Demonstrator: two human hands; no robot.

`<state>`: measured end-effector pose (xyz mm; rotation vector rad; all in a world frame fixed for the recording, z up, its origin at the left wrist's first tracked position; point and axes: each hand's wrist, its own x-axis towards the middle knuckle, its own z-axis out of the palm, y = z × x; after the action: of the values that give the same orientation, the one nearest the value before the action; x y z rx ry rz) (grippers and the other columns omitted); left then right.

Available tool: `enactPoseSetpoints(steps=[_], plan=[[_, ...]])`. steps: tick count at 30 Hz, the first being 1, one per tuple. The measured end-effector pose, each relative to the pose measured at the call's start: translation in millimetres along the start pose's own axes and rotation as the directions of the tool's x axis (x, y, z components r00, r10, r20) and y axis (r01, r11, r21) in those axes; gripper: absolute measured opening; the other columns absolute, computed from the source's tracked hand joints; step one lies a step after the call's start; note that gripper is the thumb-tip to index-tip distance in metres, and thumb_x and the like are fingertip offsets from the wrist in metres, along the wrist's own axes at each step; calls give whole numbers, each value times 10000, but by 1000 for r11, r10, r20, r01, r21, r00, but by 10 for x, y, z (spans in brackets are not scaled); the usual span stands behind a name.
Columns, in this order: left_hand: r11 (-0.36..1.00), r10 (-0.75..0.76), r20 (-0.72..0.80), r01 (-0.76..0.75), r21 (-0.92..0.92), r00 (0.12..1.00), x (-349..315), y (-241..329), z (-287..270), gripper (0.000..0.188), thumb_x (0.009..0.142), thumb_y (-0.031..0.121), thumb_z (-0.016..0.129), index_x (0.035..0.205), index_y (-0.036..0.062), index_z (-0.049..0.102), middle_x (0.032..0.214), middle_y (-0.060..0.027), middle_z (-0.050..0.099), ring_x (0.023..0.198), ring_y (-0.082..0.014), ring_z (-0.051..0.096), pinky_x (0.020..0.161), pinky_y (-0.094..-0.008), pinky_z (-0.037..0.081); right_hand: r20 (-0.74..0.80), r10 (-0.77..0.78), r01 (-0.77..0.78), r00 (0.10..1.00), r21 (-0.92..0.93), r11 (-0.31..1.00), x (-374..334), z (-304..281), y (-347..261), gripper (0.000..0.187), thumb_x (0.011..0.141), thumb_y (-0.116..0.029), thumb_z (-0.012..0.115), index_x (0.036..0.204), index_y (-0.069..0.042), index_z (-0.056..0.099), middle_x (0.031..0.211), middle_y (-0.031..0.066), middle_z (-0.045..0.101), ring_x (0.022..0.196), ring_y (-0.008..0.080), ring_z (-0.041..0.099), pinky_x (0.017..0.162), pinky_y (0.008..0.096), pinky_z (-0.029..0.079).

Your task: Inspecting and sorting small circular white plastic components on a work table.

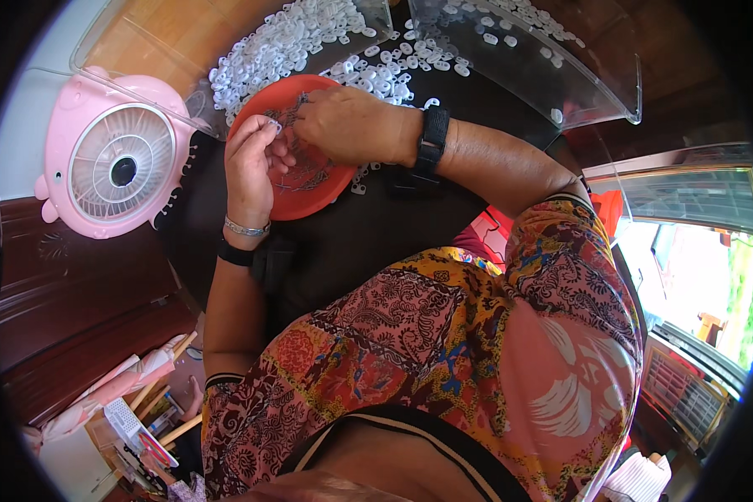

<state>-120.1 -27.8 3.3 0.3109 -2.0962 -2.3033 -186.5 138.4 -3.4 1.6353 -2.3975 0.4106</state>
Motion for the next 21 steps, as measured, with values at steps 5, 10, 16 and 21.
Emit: enactPoseSetpoints(steps=[5,10,16,21], plan=[[1000,0,1,0,1,1000,1,3,2,141,876,170,513,786,73,563,627,-5,526,526,-97,517,469,-202,367,-69,-56,66,996,158,985,-9,39,26,137,717,-41,608,853,-43,622,844,80,595,845,253,586,725,361,492],[1000,21,26,-21,17,999,19,-10,-64,165,899,185,489,871,43,568,689,-25,542,575,-124,543,520,-214,398,-140,-70,115,988,342,933,45,52,59,176,718,-5,618,889,-43,630,847,97,602,812,263,609,713,346,502],[996,91,20,-91,-22,996,10,-2,-72,171,900,178,468,857,40,560,698,-25,540,592,-121,543,532,-217,400,107,343,-171,933,972,162,93,-28,128,105,877,-24,584,970,3,623,894,23,635,824,90,606,762,234,500],[991,131,54,-130,-23,990,-33,52,-21,166,896,158,458,859,33,562,746,-39,573,672,-131,576,589,-225,415,92,369,-106,925,994,18,87,12,198,154,841,-44,634,987,3,630,845,30,642,777,85,607,724,230,507]])
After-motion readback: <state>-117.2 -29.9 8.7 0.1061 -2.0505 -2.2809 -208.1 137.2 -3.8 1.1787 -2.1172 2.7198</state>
